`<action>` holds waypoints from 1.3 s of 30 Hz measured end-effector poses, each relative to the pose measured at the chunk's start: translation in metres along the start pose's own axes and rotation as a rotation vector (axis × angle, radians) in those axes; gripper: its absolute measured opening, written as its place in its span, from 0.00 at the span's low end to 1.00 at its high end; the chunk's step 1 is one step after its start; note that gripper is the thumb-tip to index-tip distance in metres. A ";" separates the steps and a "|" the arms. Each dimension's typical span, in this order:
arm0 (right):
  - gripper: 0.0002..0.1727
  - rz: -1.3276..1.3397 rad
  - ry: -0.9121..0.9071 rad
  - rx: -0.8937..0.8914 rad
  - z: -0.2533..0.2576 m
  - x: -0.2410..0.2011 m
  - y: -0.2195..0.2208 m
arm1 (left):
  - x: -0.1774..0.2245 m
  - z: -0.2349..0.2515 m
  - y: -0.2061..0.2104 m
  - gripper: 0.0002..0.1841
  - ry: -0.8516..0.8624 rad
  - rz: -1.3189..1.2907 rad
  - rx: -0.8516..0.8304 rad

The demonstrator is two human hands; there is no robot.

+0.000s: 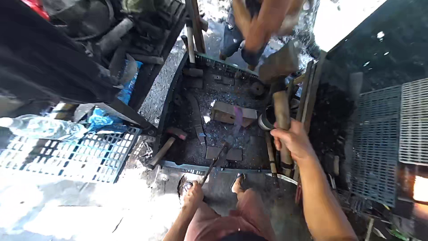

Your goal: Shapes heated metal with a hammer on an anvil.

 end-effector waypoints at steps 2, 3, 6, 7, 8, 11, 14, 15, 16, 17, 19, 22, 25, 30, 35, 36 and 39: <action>0.19 -0.024 -0.159 0.114 -0.054 -0.033 -0.022 | -0.002 0.000 -0.010 0.26 0.020 0.001 -0.009; 0.22 -0.048 -0.225 0.169 -0.075 -0.048 -0.032 | -0.001 -0.004 -0.017 0.27 0.036 0.001 -0.019; 0.22 -0.095 -0.348 0.302 -0.119 -0.087 -0.053 | 0.000 -0.017 -0.037 0.29 0.108 0.017 -0.037; 0.21 -0.084 -0.378 0.325 -0.131 -0.094 -0.056 | 0.001 -0.020 -0.043 0.28 0.114 0.039 -0.029; 0.20 -0.062 -0.407 0.336 -0.139 -0.100 -0.058 | 0.002 -0.022 -0.047 0.28 0.109 0.054 -0.013; 0.21 -0.004 -0.511 0.357 -0.144 -0.109 -0.062 | 0.002 -0.013 -0.041 0.27 0.084 0.076 0.002; 0.22 0.011 -0.618 0.369 -0.131 -0.120 -0.073 | -0.004 -0.001 -0.034 0.28 0.076 0.061 0.007; 0.22 0.011 -0.652 0.372 -0.124 -0.127 -0.079 | -0.004 0.001 -0.035 0.28 0.073 0.058 0.009; 0.23 0.011 -0.676 0.373 -0.117 -0.134 -0.085 | -0.003 0.001 -0.033 0.28 0.066 0.060 0.003; 0.23 0.017 -0.694 0.362 -0.109 -0.141 -0.092 | -0.003 0.000 -0.031 0.28 0.057 0.058 -0.001; 0.26 0.027 -0.725 0.336 -0.088 -0.156 -0.108 | 0.000 0.000 -0.031 0.28 0.026 0.049 0.003; 0.30 0.032 -0.750 0.329 -0.047 -0.167 -0.123 | 0.006 0.001 -0.028 0.29 -0.046 0.051 -0.003; 0.32 -0.038 -0.756 0.361 0.005 -0.145 -0.114 | 0.010 0.001 -0.025 0.27 -0.096 0.053 -0.020; 0.24 -0.226 -0.237 0.223 0.142 0.050 -0.023 | 0.011 0.001 -0.028 0.23 -0.146 0.050 -0.027; 0.21 -0.062 0.339 -0.071 0.232 0.235 0.063 | 0.017 -0.008 -0.044 0.19 -0.180 0.106 -0.016; 0.21 -0.083 0.308 -0.057 0.226 0.194 0.055 | 0.022 -0.007 -0.053 0.20 -0.166 0.104 -0.005; 0.22 -0.164 0.056 0.056 0.160 0.074 0.010 | 0.023 -0.013 -0.057 0.23 -0.113 0.102 -0.028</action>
Point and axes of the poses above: each hand's wrist, its own z-axis towards the middle knuckle, its own y-axis out of the palm, x = y × z, the point moved 3 cm from there along z, towards the middle knuckle, and after that the axes turned 9 degrees about y, right-handed, at the moved point
